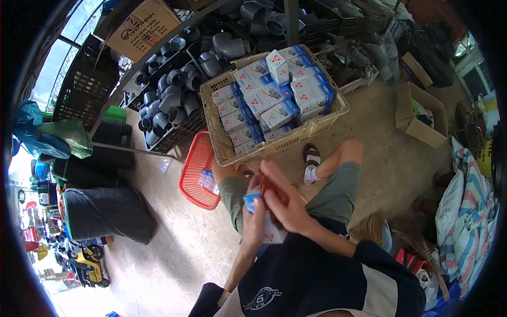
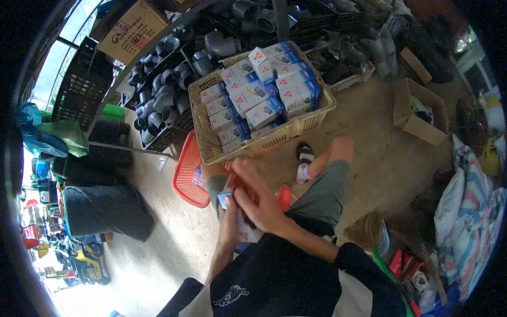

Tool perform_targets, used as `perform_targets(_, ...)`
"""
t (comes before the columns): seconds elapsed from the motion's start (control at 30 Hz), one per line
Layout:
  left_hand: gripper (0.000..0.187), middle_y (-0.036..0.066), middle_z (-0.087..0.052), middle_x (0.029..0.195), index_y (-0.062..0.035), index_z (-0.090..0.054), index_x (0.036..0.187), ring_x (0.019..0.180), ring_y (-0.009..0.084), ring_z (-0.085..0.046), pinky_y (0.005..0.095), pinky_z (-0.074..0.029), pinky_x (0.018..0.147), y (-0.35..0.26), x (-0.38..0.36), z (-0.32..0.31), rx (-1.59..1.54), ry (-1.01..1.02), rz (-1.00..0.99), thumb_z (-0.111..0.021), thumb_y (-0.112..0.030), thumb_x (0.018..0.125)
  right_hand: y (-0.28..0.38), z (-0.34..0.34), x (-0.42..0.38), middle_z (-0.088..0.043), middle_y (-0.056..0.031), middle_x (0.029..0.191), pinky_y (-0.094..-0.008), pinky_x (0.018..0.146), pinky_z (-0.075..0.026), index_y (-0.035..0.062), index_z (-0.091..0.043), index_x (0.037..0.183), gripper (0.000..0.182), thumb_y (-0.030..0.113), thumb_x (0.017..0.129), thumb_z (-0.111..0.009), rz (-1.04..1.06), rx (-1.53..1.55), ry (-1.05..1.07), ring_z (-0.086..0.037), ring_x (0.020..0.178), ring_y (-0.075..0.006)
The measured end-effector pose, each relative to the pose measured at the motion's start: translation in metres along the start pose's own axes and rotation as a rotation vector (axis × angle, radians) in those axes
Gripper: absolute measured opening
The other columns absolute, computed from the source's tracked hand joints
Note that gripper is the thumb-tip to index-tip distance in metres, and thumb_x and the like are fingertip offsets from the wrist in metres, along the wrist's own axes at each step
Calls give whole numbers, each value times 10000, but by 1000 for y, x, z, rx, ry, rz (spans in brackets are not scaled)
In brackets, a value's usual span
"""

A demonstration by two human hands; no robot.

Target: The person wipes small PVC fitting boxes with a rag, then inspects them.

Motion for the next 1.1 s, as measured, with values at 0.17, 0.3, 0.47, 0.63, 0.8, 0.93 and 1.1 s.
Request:
perform_targets(0.17,718,127,-464,1486,-36,-267,1571,1336,242,-497,364,-400,1113,-7,-3,-12,-320,-68,141,-399,-529,1066,8,-4,-10,-376,-158,1590,-471,1217,-216,33,-427,1513,570,115,974,-593,125,-234,92,-240,1524,-358)
perform_targets(0.3,692,123,-491,1459,-59,-386,1489,1334,234,-496,406,-386,1144,12,16,31,-586,-63,279,-348,-595,1054,17,-25,-32,-364,-151,1598,-499,1219,-210,49,-392,1536,601,136,975,-590,134,-316,417,-228,1525,-382)
perform_targets(0.47,613,83,-564,1362,-53,-387,1504,1223,178,-554,315,-442,1037,12,-18,-5,-37,-186,210,-320,-504,1094,28,6,18,-341,-145,1613,-505,1208,-231,77,-386,1545,606,169,981,-588,179,-254,168,-257,1512,-395)
perform_targets(0.63,723,111,-489,1462,-50,-337,1541,1304,218,-516,361,-412,1108,8,4,20,-499,-211,308,-265,-592,1068,39,-18,-27,-368,-127,1598,-522,1194,-260,95,-470,1501,587,184,945,-632,324,-360,382,-280,1510,-367)
perform_targets(0.8,799,122,-426,1522,-14,-267,1565,1401,240,-429,383,-352,1162,4,-1,16,-213,-156,262,-244,-626,1051,41,-7,-20,-399,-138,1577,-512,1202,-256,88,-485,1487,585,190,934,-648,375,-308,371,-293,1504,-362)
perform_targets(0.93,1245,220,-401,1535,-1,-46,1596,1386,300,-470,399,-405,1124,-33,5,-16,14,133,-65,-807,-569,792,48,12,8,-447,-151,1548,-461,1212,-258,62,-493,1476,526,182,976,-601,214,-75,292,-335,1484,-352)
perform_targets(1.1,1376,303,-525,1381,19,52,1578,1220,428,-598,463,-521,980,-55,3,-21,782,96,-180,-934,-319,680,50,8,8,-534,-152,1477,-404,1181,-312,39,-535,1439,462,196,1007,-578,83,-279,495,-469,1401,-288)
Point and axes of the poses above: each hand's wrist, its own x-axis towards the middle knuckle, its own z-axis out of the back of the hand, y = z × x, the point moved 8 cm from there along x, towards the middle knuckle
